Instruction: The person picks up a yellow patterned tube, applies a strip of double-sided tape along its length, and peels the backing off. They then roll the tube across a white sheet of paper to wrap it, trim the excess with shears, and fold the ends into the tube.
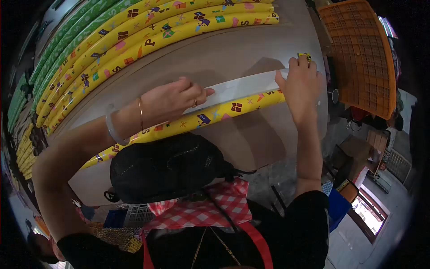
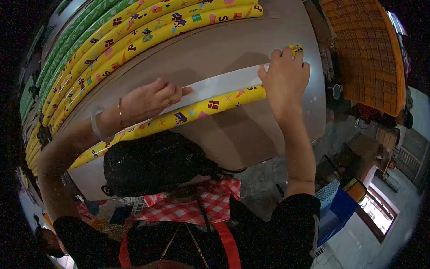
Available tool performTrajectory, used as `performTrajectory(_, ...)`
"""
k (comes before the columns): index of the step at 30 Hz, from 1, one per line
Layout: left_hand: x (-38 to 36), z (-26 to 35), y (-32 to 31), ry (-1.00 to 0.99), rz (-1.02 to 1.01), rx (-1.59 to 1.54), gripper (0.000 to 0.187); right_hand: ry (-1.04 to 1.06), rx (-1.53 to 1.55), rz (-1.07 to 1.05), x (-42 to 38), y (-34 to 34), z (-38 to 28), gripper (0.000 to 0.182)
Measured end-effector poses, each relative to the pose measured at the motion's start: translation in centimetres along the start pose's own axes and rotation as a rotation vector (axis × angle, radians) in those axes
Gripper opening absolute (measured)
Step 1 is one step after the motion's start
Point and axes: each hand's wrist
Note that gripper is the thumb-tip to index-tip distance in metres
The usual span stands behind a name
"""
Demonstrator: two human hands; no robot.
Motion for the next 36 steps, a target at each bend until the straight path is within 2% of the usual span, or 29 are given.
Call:
performTrajectory(1, -0.3, -0.1, -0.1, -0.006, -0.001, 0.003, 0.052, -0.004, 0.005, 0.002, 0.0, 0.0, 0.0, 0.030)
performTrajectory(3, -0.7, -0.5, -0.1, 0.162, 0.023, -0.575, 0.054, 0.003, -0.010, 0.008, 0.0, 0.0, 0.0, 0.030)
performTrajectory(10, 0.8, -1.9, 0.0, 0.129, 0.067, -0.596, 0.045, 0.006, -0.032, -0.019, 0.3, 0.3, -0.2, 0.030)
performTrajectory(12, 1.5, -2.3, 0.1, 0.150, 0.145, -0.575, 0.044, 0.004, -0.038, -0.019, 0.2, 0.2, -0.2, 0.030)
performTrajectory(19, 2.3, -1.8, -0.4, 0.060, 0.138, -0.541, 0.038, 0.017, -0.044, -0.006, 0.4, 0.3, -0.2, 0.030)
performTrajectory(22, 2.5, -2.0, -0.7, 0.141, 0.163, -0.643, 0.036, -0.002, -0.019, -0.024, 0.5, 0.4, -0.4, 0.030)
performTrajectory(24, 3.1, -2.7, -1.1, 0.215, 0.282, -0.804, 0.021, 0.006, -0.015, -0.007, 0.4, 0.3, -0.3, 0.029)
performTrajectory(25, 3.4, -2.9, -1.1, 0.208, 0.164, -0.859, 0.023, 0.005, -0.015, -0.007, 0.4, 0.3, -0.3, 0.029)
performTrajectory(29, 4.5, -2.8, -1.2, 0.256, 0.160, -0.794, 0.021, -0.009, -0.002, -0.032, 0.4, 0.4, -0.4, 0.029)
performTrajectory(31, 4.8, -2.2, -1.4, 0.163, 0.255, -0.597, 0.022, -0.012, 0.005, -0.034, 0.4, 0.3, -0.3, 0.029)
performTrajectory(32, 4.7, -1.9, -1.5, 0.159, 0.255, -0.597, 0.022, -0.002, 0.006, -0.019, 0.4, 0.3, -0.2, 0.028)
performTrajectory(34, 4.7, -2.4, 0.0, -0.028, 0.153, -0.462, 0.022, 0.002, 0.012, -0.001, 0.4, 0.2, -0.3, 0.028)
performTrajectory(36, 4.8, -2.1, -0.2, -0.011, 0.167, -0.427, 0.019, 0.000, 0.012, -0.010, 0.5, 0.4, -0.3, 0.028)
Point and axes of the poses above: each hand's wrist, its own x-axis towards the middle knuckle, its own y-axis out of the back of the hand, z = x × y, and after that the axes turned 12 degrees about x, right-handed
